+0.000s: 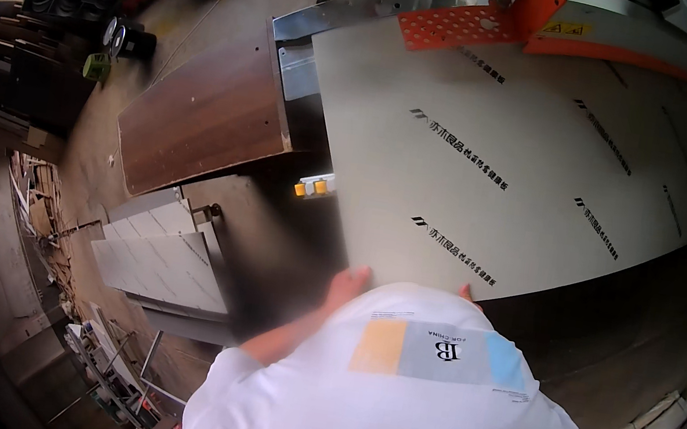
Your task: The person picks up a wooden panel from a stack, carries it over to a large industrial machine, and feeds the long edge into the loading mechanism.
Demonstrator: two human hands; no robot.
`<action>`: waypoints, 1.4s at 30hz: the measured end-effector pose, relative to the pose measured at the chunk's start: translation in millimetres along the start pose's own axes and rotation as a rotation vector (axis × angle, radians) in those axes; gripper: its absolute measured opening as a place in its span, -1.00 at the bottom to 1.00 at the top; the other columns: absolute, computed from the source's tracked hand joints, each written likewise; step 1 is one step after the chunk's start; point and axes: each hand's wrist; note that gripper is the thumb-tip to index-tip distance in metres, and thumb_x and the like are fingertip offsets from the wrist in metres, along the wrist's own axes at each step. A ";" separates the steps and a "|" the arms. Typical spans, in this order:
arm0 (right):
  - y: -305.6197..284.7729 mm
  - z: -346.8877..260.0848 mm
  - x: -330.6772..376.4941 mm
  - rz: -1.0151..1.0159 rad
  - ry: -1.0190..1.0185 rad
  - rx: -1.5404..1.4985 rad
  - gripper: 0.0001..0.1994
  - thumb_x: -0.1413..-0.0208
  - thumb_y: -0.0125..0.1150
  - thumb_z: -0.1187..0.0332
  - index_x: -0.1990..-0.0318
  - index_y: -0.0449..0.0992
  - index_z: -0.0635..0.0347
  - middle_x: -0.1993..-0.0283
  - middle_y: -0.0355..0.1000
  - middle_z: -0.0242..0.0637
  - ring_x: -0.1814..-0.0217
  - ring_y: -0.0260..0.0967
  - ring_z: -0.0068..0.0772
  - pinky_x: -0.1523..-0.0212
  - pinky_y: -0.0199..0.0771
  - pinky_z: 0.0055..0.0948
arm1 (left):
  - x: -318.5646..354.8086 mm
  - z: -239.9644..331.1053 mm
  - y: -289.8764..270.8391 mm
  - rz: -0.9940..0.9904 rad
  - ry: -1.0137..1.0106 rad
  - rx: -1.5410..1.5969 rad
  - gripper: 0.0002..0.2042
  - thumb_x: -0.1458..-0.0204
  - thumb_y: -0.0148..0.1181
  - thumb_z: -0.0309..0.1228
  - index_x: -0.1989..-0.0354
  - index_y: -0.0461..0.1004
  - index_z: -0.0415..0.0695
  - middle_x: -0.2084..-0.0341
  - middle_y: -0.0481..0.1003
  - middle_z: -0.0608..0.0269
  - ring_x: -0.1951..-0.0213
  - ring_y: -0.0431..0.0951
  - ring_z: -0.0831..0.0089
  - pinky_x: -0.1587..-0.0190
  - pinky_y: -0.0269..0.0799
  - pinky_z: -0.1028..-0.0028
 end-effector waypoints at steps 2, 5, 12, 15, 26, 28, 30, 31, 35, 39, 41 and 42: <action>-0.1 -8.7 -2.3 -0.007 0.019 0.010 -0.27 -0.28 -0.12 -0.27 -0.25 0.35 0.25 -0.17 0.42 -0.23 -0.04 0.41 -0.44 0.03 0.43 -0.49 | -30.2 -31.5 3.1 0.001 0.015 -0.084 -0.42 -0.18 0.05 0.09 0.15 0.54 -0.34 0.22 0.58 -0.12 0.13 0.55 0.19 0.04 0.41 0.23; -6.5 -17.9 0.5 0.010 0.050 0.009 -0.26 -0.28 -0.13 -0.28 -0.25 0.35 0.25 -0.16 0.43 -0.23 -0.02 0.42 -0.45 0.06 0.45 -0.50 | -5.9 6.4 2.6 -0.076 0.030 0.080 -0.52 -0.21 0.08 0.01 0.12 0.52 -0.25 0.24 0.52 0.16 0.19 0.46 0.38 0.09 0.38 0.32; 42.9 -27.4 14.0 0.190 -0.114 -0.104 -0.29 -0.27 -0.08 -0.26 -0.24 0.37 0.24 -0.18 0.42 -0.24 -0.09 0.42 -0.46 0.04 0.46 -0.51 | -26.1 -1.0 10.2 -0.129 -0.045 -0.025 -0.46 -0.16 0.10 0.06 0.10 0.56 -0.27 0.18 0.59 -0.03 0.11 0.57 0.19 0.02 0.42 0.22; 18.3 -28.4 0.8 0.120 -0.062 -0.159 -0.30 -0.29 -0.08 -0.23 -0.23 0.38 0.26 -0.18 0.43 -0.27 -0.11 0.40 -0.47 -0.05 0.41 -0.49 | -31.5 -5.1 17.2 -0.186 0.024 0.033 -0.49 -0.16 0.12 0.04 0.15 0.58 -0.26 0.21 0.59 -0.06 0.12 0.57 0.16 0.04 0.43 0.22; 2.1 -26.3 -17.6 0.075 -0.150 -0.143 -0.31 -0.30 -0.08 -0.22 -0.23 0.39 0.26 -0.19 0.42 -0.28 -0.14 0.38 -0.47 -0.11 0.37 -0.48 | -16.7 24.0 13.1 -0.143 0.151 0.137 -0.62 -0.24 0.09 -0.13 0.32 0.51 -0.27 0.51 0.49 0.38 0.41 0.38 0.64 0.32 0.39 0.46; -1.3 -22.9 -19.4 0.077 -0.183 -0.138 -0.31 -0.30 -0.08 -0.22 -0.23 0.39 0.26 -0.20 0.42 -0.28 -0.15 0.38 -0.47 -0.12 0.36 -0.48 | -17.0 23.8 15.4 -0.118 0.121 0.108 -0.61 -0.25 0.09 -0.11 0.32 0.51 -0.28 0.51 0.49 0.38 0.41 0.38 0.63 0.31 0.39 0.45; -3.5 -19.8 -24.8 0.076 -0.220 -0.133 -0.31 -0.30 -0.08 -0.22 -0.23 0.39 0.26 -0.20 0.42 -0.28 -0.15 0.37 -0.47 -0.13 0.35 -0.48 | -12.5 26.5 13.9 -0.128 0.100 0.095 -0.60 -0.25 0.09 -0.10 0.30 0.52 -0.28 0.49 0.50 0.37 0.39 0.39 0.63 0.29 0.40 0.44; -7.5 -17.6 -28.3 0.083 -0.253 -0.124 -0.32 -0.30 -0.08 -0.21 -0.23 0.39 0.26 -0.20 0.42 -0.28 -0.16 0.37 -0.47 -0.13 0.35 -0.48 | -14.1 30.5 12.4 -0.139 0.104 0.082 -0.59 -0.25 0.09 -0.09 0.29 0.53 -0.28 0.48 0.51 0.37 0.38 0.40 0.64 0.28 0.40 0.44; 5.5 -24.5 -20.9 0.204 -0.346 0.083 -0.33 -0.30 -0.05 -0.19 -0.22 0.41 0.28 -0.22 0.41 -0.27 -0.19 0.35 -0.47 -0.18 0.31 -0.47 | -43.9 -4.8 17.9 -0.103 0.232 -0.121 -0.54 -0.23 0.06 -0.06 0.24 0.55 -0.33 0.32 0.57 -0.13 0.19 0.57 0.02 0.14 0.44 0.11; 7.1 -16.1 -18.6 0.327 -0.410 0.101 -0.33 -0.29 -0.02 -0.18 -0.21 0.42 0.30 -0.21 0.42 -0.26 -0.19 0.34 -0.45 -0.20 0.29 -0.46 | -39.6 1.8 20.7 -0.063 0.203 -0.140 -0.52 -0.24 0.04 -0.06 0.27 0.53 -0.37 0.33 0.56 -0.19 0.19 0.57 -0.06 0.15 0.44 0.07; 9.5 -15.9 -13.6 0.349 -0.393 0.148 -0.31 -0.26 0.01 -0.20 -0.20 0.43 0.31 -0.20 0.43 -0.26 -0.20 0.34 -0.43 -0.21 0.28 -0.45 | -45.8 -7.8 16.5 -0.030 0.167 -0.213 -0.55 -0.23 0.06 -0.09 0.24 0.52 -0.35 0.35 0.55 -0.18 0.20 0.57 -0.05 0.16 0.44 0.08; 9.8 -16.4 -13.6 0.370 -0.390 0.149 -0.31 -0.25 0.03 -0.21 -0.19 0.44 0.31 -0.20 0.43 -0.25 -0.21 0.33 -0.42 -0.22 0.27 -0.45 | -49.7 -12.1 14.4 -0.056 0.161 -0.231 -0.56 -0.24 0.05 -0.09 0.23 0.52 -0.33 0.34 0.55 -0.17 0.20 0.57 -0.05 0.16 0.44 0.09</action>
Point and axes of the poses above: each hand's wrist, its own x-axis away from the middle knuckle, its own y-axis out of the palm, z = x × y
